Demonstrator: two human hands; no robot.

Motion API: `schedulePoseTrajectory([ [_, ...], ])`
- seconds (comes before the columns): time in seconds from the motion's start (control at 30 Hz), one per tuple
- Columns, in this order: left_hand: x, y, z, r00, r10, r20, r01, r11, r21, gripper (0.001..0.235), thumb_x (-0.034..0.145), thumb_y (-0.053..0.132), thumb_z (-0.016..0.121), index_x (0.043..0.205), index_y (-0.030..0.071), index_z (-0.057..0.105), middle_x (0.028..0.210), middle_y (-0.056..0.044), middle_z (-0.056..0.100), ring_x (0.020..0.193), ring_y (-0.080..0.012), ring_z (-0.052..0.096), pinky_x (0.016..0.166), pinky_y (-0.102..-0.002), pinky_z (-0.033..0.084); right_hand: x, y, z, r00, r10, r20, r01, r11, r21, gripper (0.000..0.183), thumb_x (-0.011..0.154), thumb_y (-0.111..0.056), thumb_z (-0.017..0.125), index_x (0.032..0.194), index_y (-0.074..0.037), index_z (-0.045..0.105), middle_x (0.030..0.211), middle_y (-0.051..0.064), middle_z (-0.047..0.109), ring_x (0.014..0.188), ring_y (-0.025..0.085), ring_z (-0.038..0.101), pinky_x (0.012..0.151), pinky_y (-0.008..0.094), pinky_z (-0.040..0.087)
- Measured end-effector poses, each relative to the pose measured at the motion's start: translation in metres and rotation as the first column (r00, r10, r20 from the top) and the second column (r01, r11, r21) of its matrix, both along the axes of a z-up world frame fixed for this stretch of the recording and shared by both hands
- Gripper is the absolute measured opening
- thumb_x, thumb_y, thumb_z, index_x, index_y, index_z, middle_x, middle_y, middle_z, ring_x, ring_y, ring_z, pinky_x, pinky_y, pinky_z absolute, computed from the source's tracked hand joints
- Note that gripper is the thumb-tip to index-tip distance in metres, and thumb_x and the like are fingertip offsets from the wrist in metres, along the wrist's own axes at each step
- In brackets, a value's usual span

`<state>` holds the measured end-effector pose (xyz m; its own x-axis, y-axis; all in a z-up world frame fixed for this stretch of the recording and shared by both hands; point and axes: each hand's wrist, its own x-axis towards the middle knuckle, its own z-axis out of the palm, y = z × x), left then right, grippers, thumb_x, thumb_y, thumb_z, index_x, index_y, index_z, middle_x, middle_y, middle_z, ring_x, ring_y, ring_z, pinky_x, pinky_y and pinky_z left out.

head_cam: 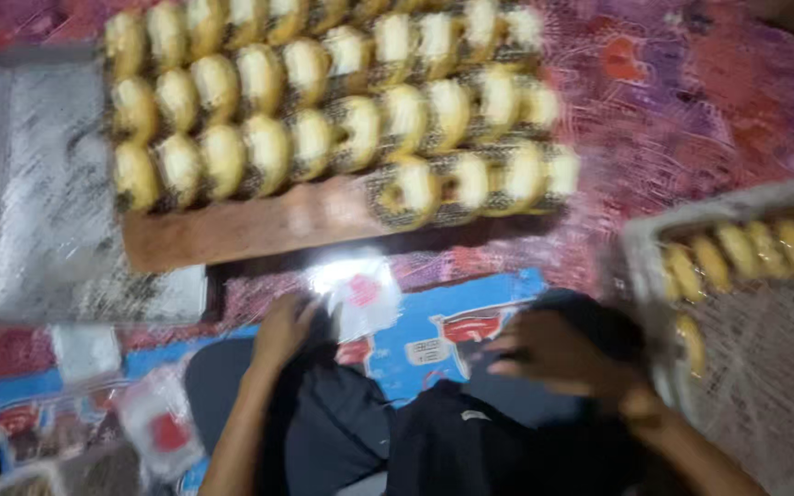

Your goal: The person sits on the floor and individually places donuts into small plastic bags. They then place the packaged donuts into a white plastic crate.

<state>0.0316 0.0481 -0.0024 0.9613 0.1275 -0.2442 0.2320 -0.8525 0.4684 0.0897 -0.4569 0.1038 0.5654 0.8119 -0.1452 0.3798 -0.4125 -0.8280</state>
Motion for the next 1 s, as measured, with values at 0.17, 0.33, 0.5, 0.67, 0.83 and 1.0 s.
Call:
schedulePoseTrajectory([
  [0.17, 0.053, -0.022, -0.023, 0.991, -0.092, -0.101, 0.125, 0.907, 0.403, 0.090, 0.070, 0.066, 0.077, 0.144, 0.020, 0.053, 0.148, -0.016, 0.050, 0.144, -0.0440, 0.035, 0.112, -0.071, 0.024, 0.037, 0.230, -0.096, 0.952, -0.163, 0.258, 0.139, 0.984, 0.108, 0.046, 0.076, -0.002, 0.064, 0.122, 0.000, 0.061, 0.113, 0.023, 0.058, 0.101, 0.043, 0.061, 0.085, 0.049, 0.052],
  [0.33, 0.060, -0.029, -0.024, 0.955, -0.088, -0.285, 0.189, 0.917, 0.351, 0.122, 0.056, 0.076, 0.082, 0.156, 0.024, 0.035, 0.159, -0.011, 0.035, 0.150, -0.0389, 0.024, 0.115, -0.075, 0.010, 0.099, 0.337, -0.197, 0.916, 0.027, 0.399, 0.087, 0.961, -0.263, 0.048, 0.067, -0.011, 0.070, 0.115, -0.002, 0.069, 0.117, 0.027, 0.066, 0.108, 0.043, 0.063, 0.093, 0.052, 0.050],
  [0.5, 0.068, -0.036, -0.026, 0.915, -0.093, -0.392, 0.210, 0.940, 0.268, 0.117, 0.068, 0.067, 0.082, 0.160, 0.023, 0.027, 0.165, -0.012, 0.027, 0.155, -0.0379, 0.015, 0.119, -0.072, 0.009, 0.131, 0.339, -0.192, 0.946, 0.322, -0.028, -0.306, 0.868, -0.391, 0.050, 0.066, -0.029, 0.085, 0.104, 0.001, 0.071, 0.101, 0.026, 0.071, 0.090, 0.035, 0.069, 0.084, 0.048, 0.055],
  [0.67, 0.003, -0.029, -0.022, 0.883, 0.402, 0.241, -0.338, 0.902, -0.267, 0.111, 0.079, 0.038, 0.083, 0.159, -0.008, 0.020, 0.165, -0.028, 0.017, 0.153, -0.0465, 0.010, 0.118, -0.061, 0.016, 0.068, 0.322, -0.062, 0.976, 0.153, -0.154, -0.182, 0.963, -0.197, 0.042, 0.097, -0.043, 0.058, 0.110, -0.010, 0.080, 0.091, 0.010, 0.080, 0.078, 0.021, 0.077, 0.072, 0.034, 0.056],
  [0.83, -0.043, 0.025, -0.032, 0.599, 0.463, -0.653, -0.224, -0.687, -0.692, 0.069, 0.094, 0.042, 0.066, 0.139, -0.006, 0.042, 0.139, -0.022, 0.043, 0.130, -0.0361, 0.041, 0.109, -0.056, 0.035, 0.022, 0.370, 0.064, 0.888, 0.041, -0.458, 0.106, 0.951, 0.291, 0.071, 0.089, -0.047, 0.071, 0.142, -0.005, 0.051, 0.130, 0.011, 0.065, 0.124, 0.028, 0.061, 0.105, 0.042, 0.045],
  [1.0, -0.039, 0.125, -0.008, 0.442, 0.601, -0.666, 0.105, -0.772, -0.627, 0.045, 0.106, 0.045, 0.047, 0.128, 0.008, 0.061, 0.127, -0.006, 0.065, 0.121, -0.0210, 0.062, 0.105, -0.048, 0.050, 0.121, 0.483, 0.074, 0.752, -0.100, 0.652, 0.206, 0.974, -0.089, 0.114, 0.075, -0.056, 0.084, 0.162, -0.007, 0.029, 0.142, 0.021, 0.058, 0.136, 0.039, 0.048, 0.112, 0.061, 0.027],
])
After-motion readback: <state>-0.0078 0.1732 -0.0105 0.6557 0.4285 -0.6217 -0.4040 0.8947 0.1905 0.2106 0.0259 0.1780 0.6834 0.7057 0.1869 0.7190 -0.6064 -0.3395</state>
